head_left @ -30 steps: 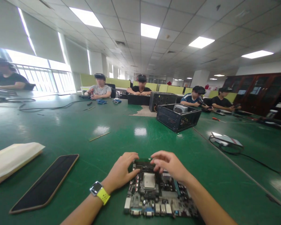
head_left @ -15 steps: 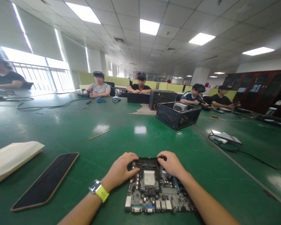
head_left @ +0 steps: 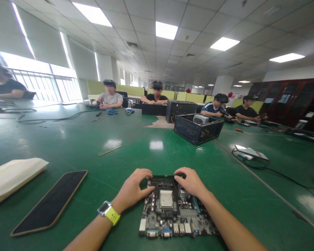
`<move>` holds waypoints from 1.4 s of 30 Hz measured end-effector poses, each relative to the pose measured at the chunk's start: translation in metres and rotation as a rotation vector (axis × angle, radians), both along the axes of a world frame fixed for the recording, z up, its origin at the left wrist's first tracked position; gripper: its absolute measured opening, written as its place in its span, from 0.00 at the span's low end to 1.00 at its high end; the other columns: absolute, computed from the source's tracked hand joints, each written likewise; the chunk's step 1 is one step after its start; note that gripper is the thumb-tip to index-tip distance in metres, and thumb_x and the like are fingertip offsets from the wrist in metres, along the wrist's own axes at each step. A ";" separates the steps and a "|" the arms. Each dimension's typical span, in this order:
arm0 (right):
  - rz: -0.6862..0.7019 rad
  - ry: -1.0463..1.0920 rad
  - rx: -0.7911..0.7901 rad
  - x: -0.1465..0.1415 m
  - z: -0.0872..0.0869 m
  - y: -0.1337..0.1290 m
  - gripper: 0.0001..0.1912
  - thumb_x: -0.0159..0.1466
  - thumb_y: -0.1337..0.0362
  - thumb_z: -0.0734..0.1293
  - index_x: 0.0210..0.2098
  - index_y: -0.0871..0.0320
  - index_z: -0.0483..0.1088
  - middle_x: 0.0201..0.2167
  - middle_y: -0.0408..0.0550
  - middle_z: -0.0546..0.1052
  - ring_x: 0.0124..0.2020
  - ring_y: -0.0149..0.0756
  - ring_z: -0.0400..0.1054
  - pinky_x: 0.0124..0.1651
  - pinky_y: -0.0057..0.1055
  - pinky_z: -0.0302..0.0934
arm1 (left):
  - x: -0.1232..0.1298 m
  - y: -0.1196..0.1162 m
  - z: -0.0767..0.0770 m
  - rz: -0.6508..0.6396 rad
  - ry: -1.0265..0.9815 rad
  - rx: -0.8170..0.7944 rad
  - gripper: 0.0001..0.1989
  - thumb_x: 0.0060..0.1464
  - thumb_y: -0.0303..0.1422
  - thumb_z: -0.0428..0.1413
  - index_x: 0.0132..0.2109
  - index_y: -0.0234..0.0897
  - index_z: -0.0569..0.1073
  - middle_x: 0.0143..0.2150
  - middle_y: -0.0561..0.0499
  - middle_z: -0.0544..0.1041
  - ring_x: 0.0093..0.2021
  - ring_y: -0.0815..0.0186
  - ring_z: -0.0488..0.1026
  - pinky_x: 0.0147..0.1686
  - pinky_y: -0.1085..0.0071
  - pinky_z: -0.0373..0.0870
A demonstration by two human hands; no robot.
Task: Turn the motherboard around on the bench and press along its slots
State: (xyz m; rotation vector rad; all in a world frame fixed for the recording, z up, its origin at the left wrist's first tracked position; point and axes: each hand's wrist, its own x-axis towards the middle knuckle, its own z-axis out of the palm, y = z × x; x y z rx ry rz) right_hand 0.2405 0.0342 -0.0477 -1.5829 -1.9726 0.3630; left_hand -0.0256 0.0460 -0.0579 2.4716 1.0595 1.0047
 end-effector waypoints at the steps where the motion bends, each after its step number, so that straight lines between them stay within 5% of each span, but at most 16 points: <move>1: -0.014 -0.031 0.022 -0.003 0.005 -0.003 0.10 0.59 0.62 0.64 0.36 0.56 0.75 0.37 0.46 0.77 0.41 0.38 0.67 0.47 0.32 0.57 | 0.000 0.001 0.000 0.009 -0.014 0.007 0.11 0.52 0.34 0.60 0.44 0.40 0.72 0.47 0.49 0.74 0.49 0.60 0.69 0.51 0.62 0.67; 6: 0.063 -0.249 0.160 -0.051 0.029 -0.045 0.13 0.64 0.57 0.60 0.31 0.55 0.72 0.32 0.46 0.75 0.37 0.38 0.65 0.40 0.32 0.56 | 0.001 0.007 -0.002 0.164 -0.106 0.081 0.08 0.57 0.34 0.54 0.44 0.39 0.71 0.43 0.48 0.75 0.45 0.59 0.70 0.47 0.62 0.68; 11: 0.369 -0.452 0.131 -0.108 0.017 -0.088 0.21 0.59 0.42 0.61 0.36 0.54 0.70 0.33 0.48 0.76 0.34 0.42 0.69 0.34 0.34 0.60 | -0.002 0.010 -0.002 0.260 -0.137 0.129 0.07 0.57 0.34 0.53 0.42 0.38 0.72 0.41 0.48 0.75 0.44 0.59 0.71 0.45 0.62 0.68; 15: 0.437 -0.552 0.058 -0.121 0.003 -0.092 0.16 0.63 0.49 0.58 0.33 0.54 0.69 0.29 0.46 0.77 0.28 0.40 0.71 0.29 0.32 0.61 | -0.005 0.009 -0.001 0.282 -0.112 0.130 0.07 0.57 0.35 0.53 0.39 0.38 0.73 0.38 0.49 0.76 0.41 0.58 0.71 0.43 0.62 0.68; 19: 0.420 -0.531 0.055 -0.114 0.008 -0.088 0.15 0.63 0.51 0.57 0.33 0.53 0.69 0.30 0.46 0.78 0.30 0.41 0.72 0.31 0.33 0.62 | -0.007 0.009 -0.002 0.274 -0.108 0.131 0.08 0.57 0.36 0.52 0.39 0.38 0.73 0.38 0.49 0.76 0.41 0.59 0.72 0.43 0.62 0.68; 25: 0.154 -0.497 -0.032 -0.073 0.025 -0.061 0.16 0.64 0.53 0.56 0.36 0.51 0.73 0.33 0.47 0.79 0.35 0.42 0.73 0.36 0.34 0.61 | -0.015 0.011 -0.004 0.270 -0.095 0.121 0.08 0.58 0.36 0.51 0.38 0.38 0.73 0.38 0.48 0.77 0.41 0.59 0.72 0.43 0.62 0.68; 35: -0.665 -0.424 -0.232 0.077 0.017 0.017 0.18 0.59 0.62 0.59 0.48 0.51 0.70 0.44 0.54 0.76 0.44 0.46 0.71 0.43 0.39 0.62 | -0.016 0.009 -0.001 0.276 -0.084 0.119 0.09 0.58 0.36 0.51 0.36 0.39 0.74 0.35 0.49 0.77 0.38 0.60 0.73 0.40 0.64 0.70; 42: -0.734 -0.346 -0.237 0.113 0.007 0.023 0.19 0.60 0.62 0.58 0.48 0.52 0.71 0.46 0.55 0.75 0.46 0.49 0.70 0.43 0.40 0.62 | -0.015 0.008 0.000 0.259 -0.087 0.108 0.08 0.57 0.35 0.52 0.35 0.39 0.74 0.34 0.50 0.77 0.36 0.61 0.73 0.39 0.64 0.70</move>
